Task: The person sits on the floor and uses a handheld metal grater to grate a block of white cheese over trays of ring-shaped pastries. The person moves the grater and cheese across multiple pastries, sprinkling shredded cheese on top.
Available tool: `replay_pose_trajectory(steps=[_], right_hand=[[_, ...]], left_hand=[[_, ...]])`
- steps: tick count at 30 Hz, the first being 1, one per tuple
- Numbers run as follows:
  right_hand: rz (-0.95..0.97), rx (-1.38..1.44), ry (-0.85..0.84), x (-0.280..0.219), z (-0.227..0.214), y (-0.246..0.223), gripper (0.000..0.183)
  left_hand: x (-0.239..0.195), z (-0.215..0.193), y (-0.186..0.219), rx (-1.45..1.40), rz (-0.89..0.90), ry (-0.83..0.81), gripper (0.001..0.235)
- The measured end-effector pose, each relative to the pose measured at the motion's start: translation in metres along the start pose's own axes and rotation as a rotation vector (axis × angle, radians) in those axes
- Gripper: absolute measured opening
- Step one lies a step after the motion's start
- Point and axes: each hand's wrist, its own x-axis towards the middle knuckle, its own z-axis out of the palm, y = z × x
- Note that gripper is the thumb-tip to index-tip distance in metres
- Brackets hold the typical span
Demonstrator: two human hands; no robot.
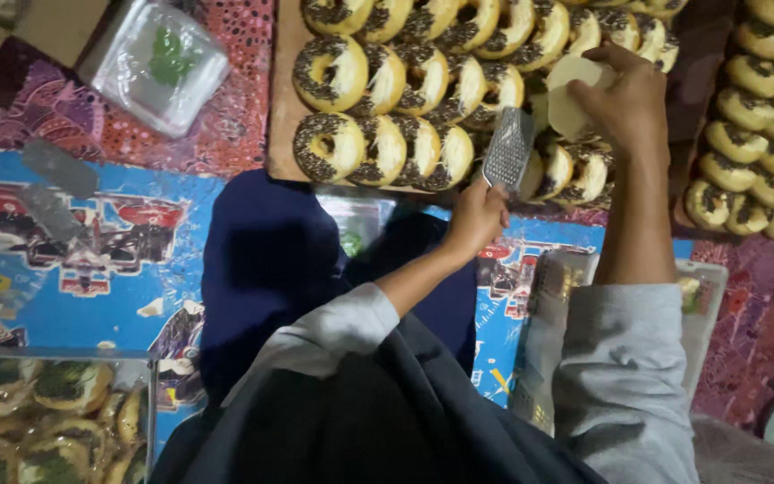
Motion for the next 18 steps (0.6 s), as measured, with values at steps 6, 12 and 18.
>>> replay_pose_trajectory(steps=[6, 12, 18], right_hand=[[-0.059, -0.006, -0.035, -0.016, -0.010, -0.004, 0.044], [0.022, -0.103, -0.045, -0.013, 0.016, -0.001, 0.047], [-0.033, -0.180, -0.007, 0.005, 0.040, 0.020, 0.042]], left_hand=[[0.050, 0.036, -0.013, -0.049, 0.070, -0.003, 0.015], [0.066, 0.047, -0.022, -0.021, 0.008, 0.020, 0.011], [0.059, 0.046, -0.040, -0.046, -0.012, 0.022, 0.012]])
